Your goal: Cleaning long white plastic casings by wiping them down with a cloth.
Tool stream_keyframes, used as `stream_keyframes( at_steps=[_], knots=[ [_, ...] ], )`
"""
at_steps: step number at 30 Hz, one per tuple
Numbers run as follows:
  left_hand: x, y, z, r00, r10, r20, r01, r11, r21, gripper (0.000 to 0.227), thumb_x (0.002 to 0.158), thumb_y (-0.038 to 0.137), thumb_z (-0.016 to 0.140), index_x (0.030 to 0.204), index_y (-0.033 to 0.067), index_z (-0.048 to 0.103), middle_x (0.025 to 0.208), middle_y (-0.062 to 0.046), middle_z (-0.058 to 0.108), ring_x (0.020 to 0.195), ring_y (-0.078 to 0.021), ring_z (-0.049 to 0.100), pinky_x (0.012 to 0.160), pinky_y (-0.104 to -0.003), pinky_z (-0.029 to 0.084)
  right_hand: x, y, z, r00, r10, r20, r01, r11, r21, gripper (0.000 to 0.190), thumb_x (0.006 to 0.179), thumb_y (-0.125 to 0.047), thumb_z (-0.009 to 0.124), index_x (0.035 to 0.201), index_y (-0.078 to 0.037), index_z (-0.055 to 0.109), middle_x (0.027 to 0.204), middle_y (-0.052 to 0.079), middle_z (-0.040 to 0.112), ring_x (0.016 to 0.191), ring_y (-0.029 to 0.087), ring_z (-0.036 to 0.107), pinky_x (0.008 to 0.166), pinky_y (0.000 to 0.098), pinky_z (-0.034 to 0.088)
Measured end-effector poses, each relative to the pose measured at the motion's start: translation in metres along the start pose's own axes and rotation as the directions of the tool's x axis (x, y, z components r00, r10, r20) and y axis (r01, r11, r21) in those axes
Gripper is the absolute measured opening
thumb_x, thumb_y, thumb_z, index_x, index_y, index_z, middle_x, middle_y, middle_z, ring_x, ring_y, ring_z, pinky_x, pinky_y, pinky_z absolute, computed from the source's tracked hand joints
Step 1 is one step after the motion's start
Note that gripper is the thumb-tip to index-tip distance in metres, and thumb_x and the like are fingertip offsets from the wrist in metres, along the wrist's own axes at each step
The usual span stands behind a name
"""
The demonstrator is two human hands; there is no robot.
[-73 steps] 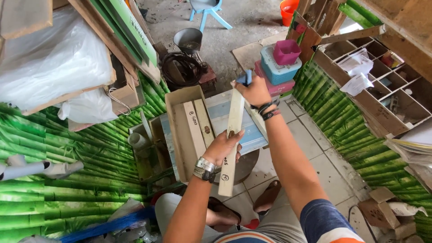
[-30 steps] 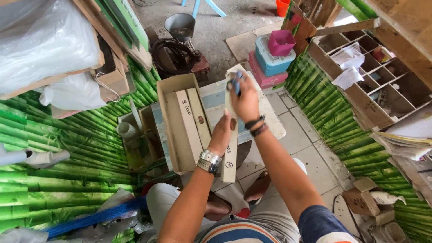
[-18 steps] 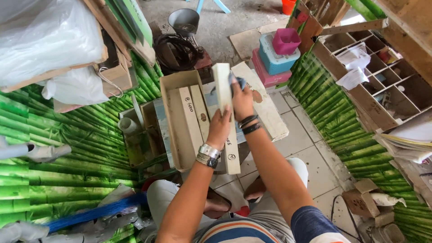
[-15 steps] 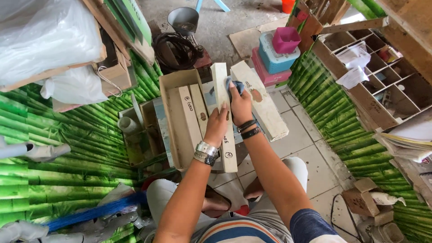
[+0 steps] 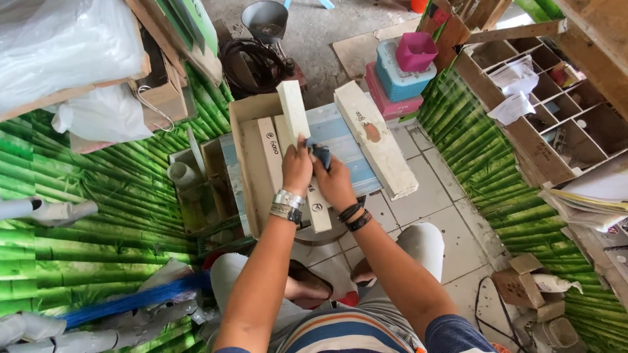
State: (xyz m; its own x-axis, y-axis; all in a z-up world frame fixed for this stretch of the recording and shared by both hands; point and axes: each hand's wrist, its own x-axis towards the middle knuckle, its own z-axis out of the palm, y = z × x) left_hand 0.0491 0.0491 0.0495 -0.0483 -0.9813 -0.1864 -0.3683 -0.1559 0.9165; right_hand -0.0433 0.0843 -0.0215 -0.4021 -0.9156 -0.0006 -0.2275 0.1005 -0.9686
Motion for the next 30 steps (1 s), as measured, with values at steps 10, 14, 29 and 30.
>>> stream_keyframes(
  at_steps=[10, 14, 29, 30],
  knots=[
    [0.046, -0.061, 0.008, 0.989, -0.091, -0.116, 0.093, 0.995, 0.018, 0.061, 0.101, 0.060, 0.046, 0.123, 0.0029, 0.052, 0.112, -0.029, 0.070, 0.116, -0.0464, 0.065, 0.100, -0.054, 0.052, -0.025, 0.014, 0.011, 0.988, -0.129, 0.090, 0.143, 0.975, -0.170, 0.021, 0.099, -0.017, 0.063, 0.093, 0.000, 0.073, 0.069, 0.019, 0.071, 0.058, 0.028, 0.070, 0.047, 0.0325, 0.052],
    [0.061, -0.082, 0.019, 0.965, -0.141, -0.220, 0.142, 0.990, -0.012, 0.054, 0.102, 0.056, 0.052, 0.124, 0.0071, 0.042, 0.110, -0.028, 0.069, 0.112, -0.0464, 0.067, 0.094, -0.054, 0.055, -0.033, -0.008, 0.005, 0.964, -0.130, 0.230, 0.201, 0.926, -0.320, 0.026, 0.099, -0.016, 0.059, 0.113, 0.004, 0.068, 0.094, 0.022, 0.071, 0.073, 0.033, 0.072, 0.051, 0.0354, 0.056],
    [0.084, -0.115, 0.023, 0.977, -0.167, -0.130, 0.168, 0.986, -0.008, 0.059, 0.101, 0.061, 0.053, 0.131, 0.0115, 0.039, 0.116, -0.027, 0.067, 0.114, -0.0452, 0.066, 0.092, -0.053, 0.056, -0.044, -0.018, 0.005, 0.925, -0.030, 0.378, 0.251, 0.795, -0.553, 0.053, 0.100, -0.022, 0.058, 0.145, 0.006, 0.051, 0.123, 0.029, 0.064, 0.097, 0.041, 0.073, 0.066, 0.0427, 0.066],
    [0.087, -0.122, 0.024, 0.979, -0.155, -0.128, 0.155, 0.988, -0.012, 0.059, 0.102, 0.061, 0.052, 0.130, 0.0111, 0.039, 0.116, -0.028, 0.067, 0.114, -0.0455, 0.066, 0.092, -0.054, 0.055, -0.046, -0.019, 0.004, 0.926, -0.035, 0.376, 0.267, 0.767, -0.584, 0.052, 0.099, -0.021, 0.058, 0.144, 0.005, 0.052, 0.121, 0.028, 0.065, 0.095, 0.040, 0.073, 0.065, 0.0416, 0.066]
  ],
)
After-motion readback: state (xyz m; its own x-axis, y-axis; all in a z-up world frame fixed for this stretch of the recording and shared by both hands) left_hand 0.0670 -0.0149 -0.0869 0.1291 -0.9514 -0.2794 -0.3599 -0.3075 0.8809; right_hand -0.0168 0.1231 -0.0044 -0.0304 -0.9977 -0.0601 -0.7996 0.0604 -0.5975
